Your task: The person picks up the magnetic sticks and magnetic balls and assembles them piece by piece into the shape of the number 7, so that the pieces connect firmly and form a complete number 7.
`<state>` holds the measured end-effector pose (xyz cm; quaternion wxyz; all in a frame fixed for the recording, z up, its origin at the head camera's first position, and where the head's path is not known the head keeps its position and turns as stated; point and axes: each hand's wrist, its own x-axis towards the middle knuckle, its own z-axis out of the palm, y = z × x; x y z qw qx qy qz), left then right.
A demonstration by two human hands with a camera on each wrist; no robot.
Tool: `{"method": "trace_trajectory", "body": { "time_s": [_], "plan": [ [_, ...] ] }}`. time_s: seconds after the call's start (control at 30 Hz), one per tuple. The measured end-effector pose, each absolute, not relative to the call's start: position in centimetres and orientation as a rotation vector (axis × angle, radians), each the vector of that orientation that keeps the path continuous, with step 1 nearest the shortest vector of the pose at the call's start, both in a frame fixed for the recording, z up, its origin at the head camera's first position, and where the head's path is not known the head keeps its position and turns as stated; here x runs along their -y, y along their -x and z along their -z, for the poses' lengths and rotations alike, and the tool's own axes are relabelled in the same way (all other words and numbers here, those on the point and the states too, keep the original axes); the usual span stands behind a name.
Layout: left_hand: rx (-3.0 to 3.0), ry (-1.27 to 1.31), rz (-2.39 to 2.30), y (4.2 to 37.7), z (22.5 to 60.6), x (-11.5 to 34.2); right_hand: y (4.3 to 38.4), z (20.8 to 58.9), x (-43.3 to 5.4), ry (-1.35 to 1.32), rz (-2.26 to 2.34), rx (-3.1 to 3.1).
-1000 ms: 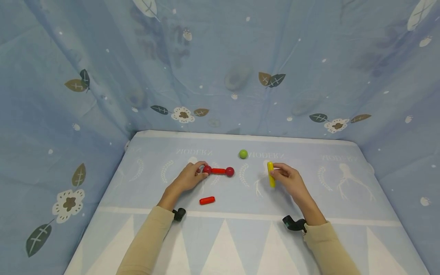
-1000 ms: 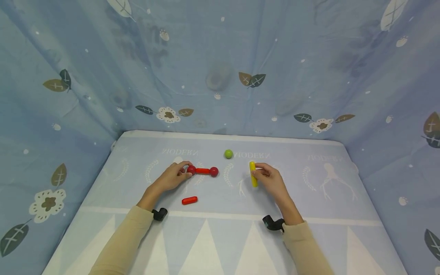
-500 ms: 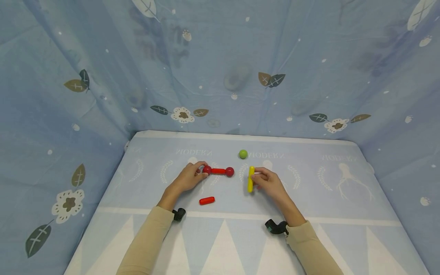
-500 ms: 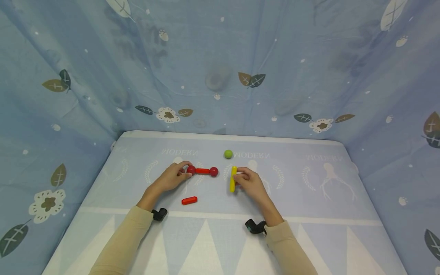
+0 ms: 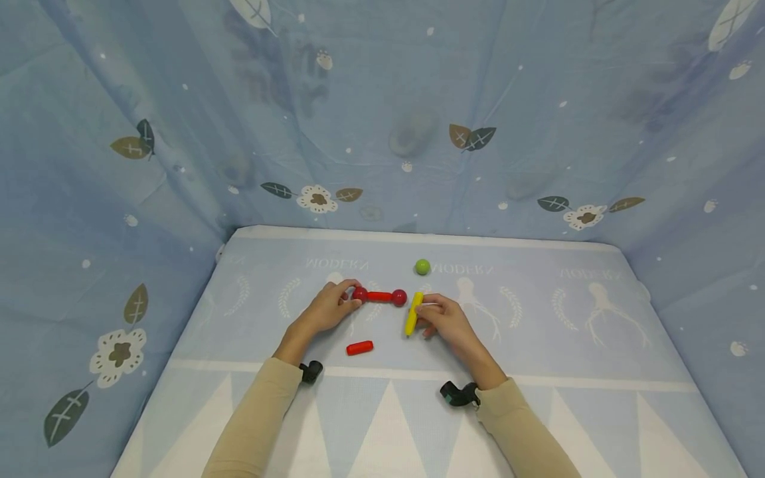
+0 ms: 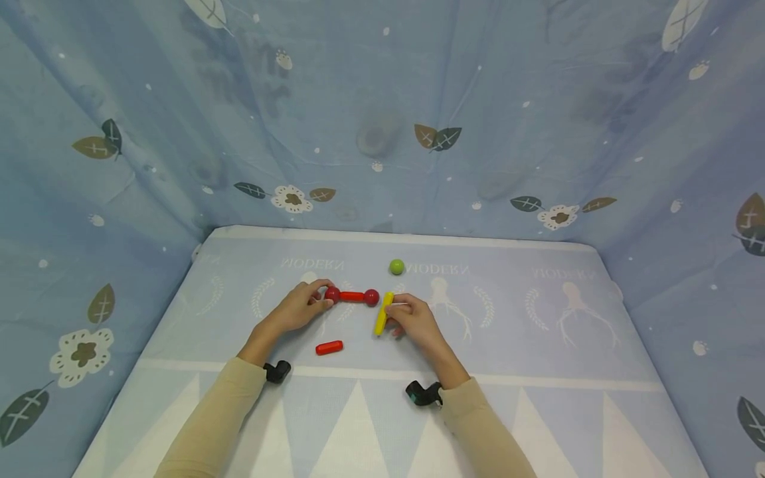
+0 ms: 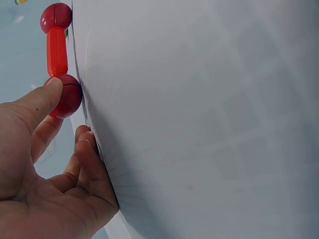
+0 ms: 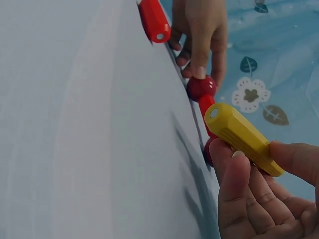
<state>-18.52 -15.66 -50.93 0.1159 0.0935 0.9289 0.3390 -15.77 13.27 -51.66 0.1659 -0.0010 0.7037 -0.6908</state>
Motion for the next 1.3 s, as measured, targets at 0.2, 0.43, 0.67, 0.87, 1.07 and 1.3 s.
{"method": "trace_trajectory", "body": {
  "time_s": [0.2,0.43,0.67,0.87,1.07,1.3],
  "plan": [
    [-2.72,-0.277,-0.992,18.5,51.0,15.7,15.8,52.3,-12.1,0.005,1.987,-1.925],
    [-2.719,-0.266,-0.98,18.6,50.9,15.6,15.8,52.4,-10.8,-0.018,1.961,-1.874],
    [-2.722,-0.258,-0.963,18.7,50.8,15.6,15.7,52.8,-10.0,-0.017,1.919,-1.859],
    [-2.722,-0.261,-0.961,18.6,50.9,15.6,15.6,53.0,-9.7,-0.026,1.9,-1.845],
    [-2.726,-0.263,-0.954,18.6,50.8,15.6,15.8,53.0,-9.6,-0.058,1.89,-1.843],
    [-2.722,-0.239,-0.951,18.6,50.9,15.5,16.2,53.1,-9.4,-0.054,1.862,-1.859]
  ]
}}
